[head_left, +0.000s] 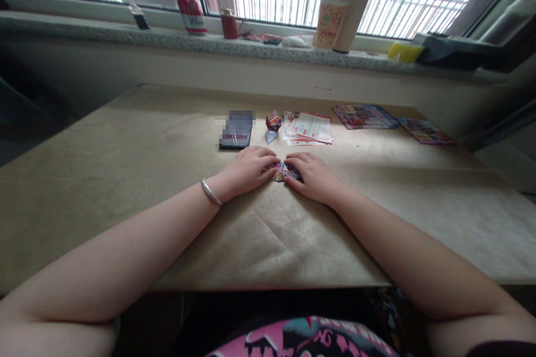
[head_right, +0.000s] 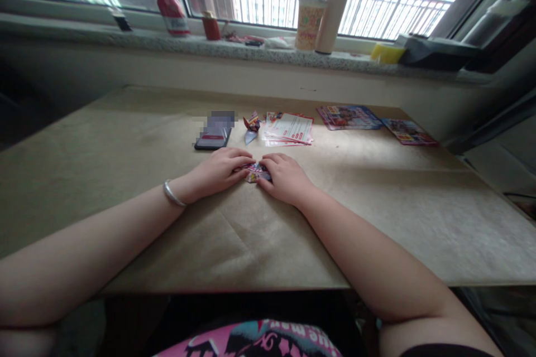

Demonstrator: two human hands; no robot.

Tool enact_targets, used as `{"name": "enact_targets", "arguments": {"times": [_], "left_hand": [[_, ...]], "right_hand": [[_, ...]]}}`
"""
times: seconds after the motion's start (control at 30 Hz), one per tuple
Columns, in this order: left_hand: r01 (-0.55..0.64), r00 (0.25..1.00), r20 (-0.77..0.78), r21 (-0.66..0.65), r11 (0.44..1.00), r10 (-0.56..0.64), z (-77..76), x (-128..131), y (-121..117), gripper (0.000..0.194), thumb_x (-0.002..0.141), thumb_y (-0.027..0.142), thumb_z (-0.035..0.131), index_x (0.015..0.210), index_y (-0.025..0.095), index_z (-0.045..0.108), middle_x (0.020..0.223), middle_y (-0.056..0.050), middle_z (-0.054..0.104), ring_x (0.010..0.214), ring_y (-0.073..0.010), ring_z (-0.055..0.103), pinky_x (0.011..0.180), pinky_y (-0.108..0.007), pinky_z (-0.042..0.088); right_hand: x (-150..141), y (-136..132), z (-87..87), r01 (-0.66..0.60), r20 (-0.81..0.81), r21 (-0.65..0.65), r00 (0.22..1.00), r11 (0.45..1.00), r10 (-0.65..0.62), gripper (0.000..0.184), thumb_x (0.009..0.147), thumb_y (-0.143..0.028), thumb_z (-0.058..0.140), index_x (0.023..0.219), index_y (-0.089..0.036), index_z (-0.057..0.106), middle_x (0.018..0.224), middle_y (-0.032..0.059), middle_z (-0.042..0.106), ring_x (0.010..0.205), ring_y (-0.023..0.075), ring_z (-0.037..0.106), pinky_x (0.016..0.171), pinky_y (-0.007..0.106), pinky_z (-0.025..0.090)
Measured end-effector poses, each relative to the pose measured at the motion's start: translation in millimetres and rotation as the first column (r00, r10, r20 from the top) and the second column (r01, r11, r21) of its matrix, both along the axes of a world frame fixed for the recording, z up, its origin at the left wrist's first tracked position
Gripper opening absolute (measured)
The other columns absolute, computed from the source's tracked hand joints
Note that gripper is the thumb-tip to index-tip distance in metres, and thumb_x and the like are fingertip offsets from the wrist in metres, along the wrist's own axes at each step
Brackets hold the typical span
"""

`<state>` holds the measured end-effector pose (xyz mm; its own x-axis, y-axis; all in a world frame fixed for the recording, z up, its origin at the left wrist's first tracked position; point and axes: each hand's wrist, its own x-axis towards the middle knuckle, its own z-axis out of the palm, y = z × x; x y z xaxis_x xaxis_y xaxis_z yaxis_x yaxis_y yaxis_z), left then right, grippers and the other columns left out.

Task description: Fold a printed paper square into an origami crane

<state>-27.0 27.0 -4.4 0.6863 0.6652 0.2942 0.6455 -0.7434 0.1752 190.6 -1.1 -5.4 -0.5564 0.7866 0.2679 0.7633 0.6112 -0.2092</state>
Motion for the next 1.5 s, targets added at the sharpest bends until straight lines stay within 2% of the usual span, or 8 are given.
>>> {"name": "enact_targets", "arguments": {"times": [0.3, 0.7, 0.9, 1.0, 1.1, 1.2, 1.37, 1.5], "left_hand": [[0.049, 0.994, 0.1, -0.08, 0.996, -0.041, 4.5, 0.5, -1.9, 0.026, 0.088, 0.032, 0.056, 0.108, 0.016, 0.062, 0.104, -0.008, 0.068, 0.098, -0.0217, 0.063, 0.089, -0.036, 0.049], [0.081, 0.99, 0.121, -0.082, 0.993, -0.071, 1.2, -0.8, -0.9, 0.036, 0.091, 0.03, 0.053, 0.124, 0.016, 0.056, 0.117, -0.012, 0.064, 0.11, -0.0238, 0.059, 0.096, -0.04, 0.048], [0.083, 0.968, 0.235, 0.012, 0.997, -0.083, 3.8, -0.5, -3.6, 0.036, 0.089, 0.03, 0.056, 0.123, 0.017, 0.056, 0.11, -0.01, 0.065, 0.1, -0.0208, 0.061, 0.086, -0.033, 0.05], [0.084, 0.956, 0.275, 0.066, 0.994, -0.099, 5.5, 0.7, -3.5, 0.025, 0.089, 0.026, 0.056, 0.111, 0.017, 0.062, 0.099, -0.008, 0.068, 0.092, -0.0188, 0.062, 0.082, -0.031, 0.048], [0.077, 0.957, 0.266, 0.156, 0.985, -0.117, 5.6, -0.6, -1.1, 0.013, 0.09, 0.022, 0.055, 0.092, 0.019, 0.068, 0.09, -0.004, 0.069, 0.087, -0.0173, 0.061, 0.083, -0.032, 0.046], [0.06, 0.963, 0.244, 0.221, 0.973, -0.115, 3.1, -3.6, 1.4, 0.016, 0.09, 0.022, 0.054, 0.088, 0.022, 0.07, 0.089, -0.003, 0.068, 0.086, -0.0164, 0.059, 0.085, -0.033, 0.045], [0.161, 0.948, 0.262, 0.089, 0.983, -0.179, -2.5, -4.1, 1.2, 0.022, 0.09, 0.016, 0.049, 0.092, 0.02, 0.07, 0.091, -0.005, 0.063, 0.081, -0.0126, 0.059, 0.073, -0.024, 0.049], [0.2, 0.954, 0.227, 0.005, 0.98, -0.196, -1.6, -1.7, 0.2, 0.025, 0.088, 0.012, 0.046, 0.093, 0.019, 0.069, 0.095, -0.006, 0.065, 0.089, -0.0146, 0.063, 0.081, -0.027, 0.051]], "right_hand": [[1.7, 5.8, -3.9, 0.007, -0.138, -0.013, 0.99, 1.0, -0.008, 0.023, 0.083, -0.033, 0.062, 0.101, -0.019, 0.064, 0.111, 0.0092, 0.068, 0.108, 0.0235, 0.059, 0.097, 0.039, 0.046], [2.8, 5.5, -0.4, 0.019, -0.19, -0.023, 0.981, 1.0, -0.023, 0.011, 0.084, -0.026, 0.059, 0.091, -0.021, 0.066, 0.096, 0.0049, 0.07, 0.095, 0.0202, 0.061, 0.087, 0.034, 0.047], [1.3, 4.0, -3.5, 0.065, -0.378, -0.107, 0.92, 0.992, -0.101, 0.011, 0.083, -0.024, 0.058, 0.093, -0.022, 0.062, 0.089, 0.0013, 0.069, 0.082, 0.0161, 0.063, 0.076, 0.029, 0.049], [0.2, 3.6, -5.7, 0.084, -0.458, -0.11, 0.88, 0.99, -0.126, 0.019, 0.082, -0.023, 0.059, 0.101, -0.023, 0.061, 0.088, 0.0007, 0.068, 0.078, 0.0148, 0.063, 0.073, 0.028, 0.05], [0.6, 2.1, -3.2, 0.071, -0.43, -0.036, 0.899, 0.997, -0.08, 0.012, 0.081, -0.022, 0.058, 0.092, -0.022, 0.062, 0.084, 0.001, 0.066, 0.076, 0.0144, 0.061, 0.071, 0.027, 0.05], [2.5, 1.0, 1.6, -0.001, -0.354, 0.035, 0.935, 0.999, 0.013, 0.007, 0.083, -0.021, 0.057, 0.086, -0.023, 0.064, 0.086, 0.0019, 0.065, 0.083, 0.0159, 0.06, 0.076, 0.028, 0.049], [4.6, 1.0, 6.5, -0.176, -0.227, 0.038, 0.957, 0.984, 0.18, 0.011, 0.084, -0.029, 0.062, 0.092, -0.024, 0.066, 0.102, 0.0044, 0.066, 0.1, 0.0195, 0.058, 0.091, 0.034, 0.046], [4.1, 3.0, 6.0, -0.176, -0.2, -0.015, 0.965, 0.984, 0.17, 0.017, 0.091, -0.029, 0.052, 0.092, -0.023, 0.068, 0.105, 0.005, 0.068, 0.103, 0.0187, 0.059, 0.095, 0.034, 0.045]]}}
